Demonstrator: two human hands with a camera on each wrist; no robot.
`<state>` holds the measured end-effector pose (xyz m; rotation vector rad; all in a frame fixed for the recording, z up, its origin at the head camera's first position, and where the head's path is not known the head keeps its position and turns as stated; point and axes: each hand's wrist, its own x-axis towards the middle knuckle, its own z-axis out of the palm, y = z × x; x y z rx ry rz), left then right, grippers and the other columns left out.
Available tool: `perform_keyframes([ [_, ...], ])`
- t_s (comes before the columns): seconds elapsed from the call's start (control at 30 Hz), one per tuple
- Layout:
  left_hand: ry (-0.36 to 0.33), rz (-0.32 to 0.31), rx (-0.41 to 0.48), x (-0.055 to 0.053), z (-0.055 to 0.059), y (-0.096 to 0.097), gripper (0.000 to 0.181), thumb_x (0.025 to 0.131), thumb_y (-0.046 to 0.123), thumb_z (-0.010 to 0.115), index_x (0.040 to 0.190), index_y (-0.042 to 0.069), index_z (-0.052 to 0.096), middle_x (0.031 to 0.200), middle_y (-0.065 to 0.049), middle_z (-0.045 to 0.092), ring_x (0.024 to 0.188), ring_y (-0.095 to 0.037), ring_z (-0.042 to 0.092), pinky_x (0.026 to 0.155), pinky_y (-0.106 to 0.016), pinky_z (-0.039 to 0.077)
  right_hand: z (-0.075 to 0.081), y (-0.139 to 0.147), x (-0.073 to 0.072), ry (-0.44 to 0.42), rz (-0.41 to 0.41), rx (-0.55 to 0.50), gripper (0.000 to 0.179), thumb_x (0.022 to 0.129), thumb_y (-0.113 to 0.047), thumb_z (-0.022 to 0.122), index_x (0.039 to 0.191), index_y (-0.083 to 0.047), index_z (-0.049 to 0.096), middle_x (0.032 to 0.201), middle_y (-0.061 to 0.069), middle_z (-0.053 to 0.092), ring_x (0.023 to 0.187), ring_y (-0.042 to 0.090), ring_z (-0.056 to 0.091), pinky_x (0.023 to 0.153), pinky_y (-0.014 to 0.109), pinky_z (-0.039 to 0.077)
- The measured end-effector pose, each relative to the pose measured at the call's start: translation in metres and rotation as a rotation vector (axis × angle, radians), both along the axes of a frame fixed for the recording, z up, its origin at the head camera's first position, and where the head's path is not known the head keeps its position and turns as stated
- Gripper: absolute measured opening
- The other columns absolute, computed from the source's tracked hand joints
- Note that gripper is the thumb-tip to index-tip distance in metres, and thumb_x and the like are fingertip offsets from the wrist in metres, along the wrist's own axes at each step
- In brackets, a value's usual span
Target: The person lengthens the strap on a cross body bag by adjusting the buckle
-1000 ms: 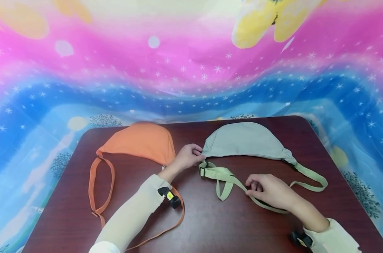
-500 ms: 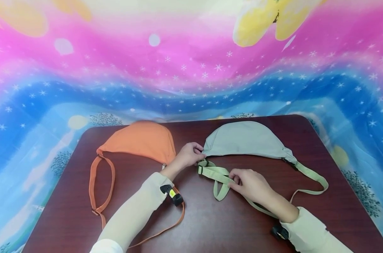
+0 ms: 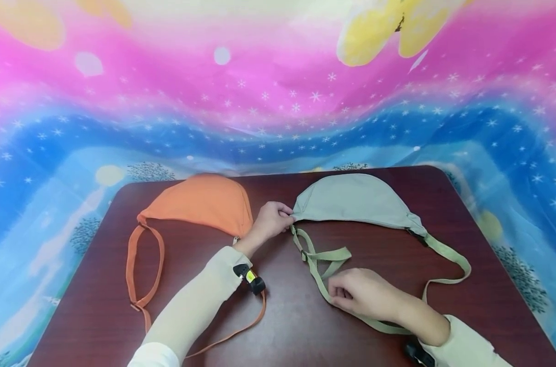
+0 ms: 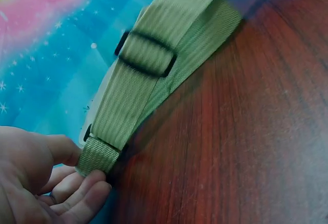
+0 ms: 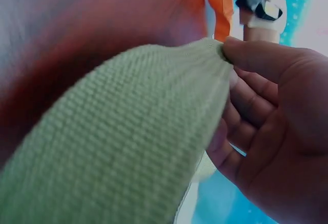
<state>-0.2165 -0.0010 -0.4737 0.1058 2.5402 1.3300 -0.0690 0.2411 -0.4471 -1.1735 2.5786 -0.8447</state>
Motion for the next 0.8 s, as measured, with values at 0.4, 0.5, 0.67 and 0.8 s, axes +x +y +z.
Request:
perform_keyframes([
  [0.4, 0.147, 0.071, -0.027, -0.012, 0.002, -0.01, 0.016, 0.093, 0.013, 0.071, 0.105, 0.006, 0.078, 0.091, -0.006, 0.077, 0.083, -0.015, 0.071, 0.07, -0.026, 0.053, 0.002, 0.02, 0.026, -0.128, 0.277, 0.057, 0.03, 0.077, -0.008, 0.082, 0.073, -0.031, 0.062, 0.067, -0.027, 0.05, 0.062, -0.018, 0.039, 0.055, 0.003, 0.032],
  [0.5, 0.131, 0.07, -0.029, -0.014, 0.004, -0.012, 0.016, 0.094, 0.014, 0.071, 0.107, 0.006, 0.077, 0.092, -0.006, 0.076, 0.083, -0.016, 0.07, 0.071, -0.027, 0.053, 0.002, 0.027, 0.03, -0.194, 0.313, 0.115, 0.03, 0.07, -0.007, 0.083, 0.068, -0.028, 0.062, 0.063, -0.026, 0.051, 0.062, -0.019, 0.036, 0.055, 0.005, 0.033],
  [0.67, 0.128, 0.063, -0.041, -0.016, 0.006, -0.014, 0.015, 0.094, 0.016, 0.073, 0.106, 0.007, 0.077, 0.091, -0.005, 0.076, 0.082, -0.016, 0.07, 0.072, -0.029, 0.054, 0.001, 0.034, 0.03, -0.237, 0.333, 0.126, 0.031, 0.064, -0.001, 0.081, 0.065, -0.025, 0.061, 0.06, -0.023, 0.052, 0.061, -0.02, 0.033, 0.053, 0.005, 0.031],
  [0.8, 0.135, 0.069, -0.06, -0.016, 0.005, -0.014, 0.015, 0.094, 0.016, 0.072, 0.106, 0.007, 0.077, 0.093, -0.006, 0.077, 0.084, -0.016, 0.071, 0.074, -0.029, 0.054, 0.001, 0.032, 0.028, -0.264, 0.296, 0.129, 0.033, 0.069, 0.002, 0.079, 0.068, -0.025, 0.061, 0.061, -0.023, 0.049, 0.059, -0.019, 0.032, 0.05, 0.005, 0.032],
])
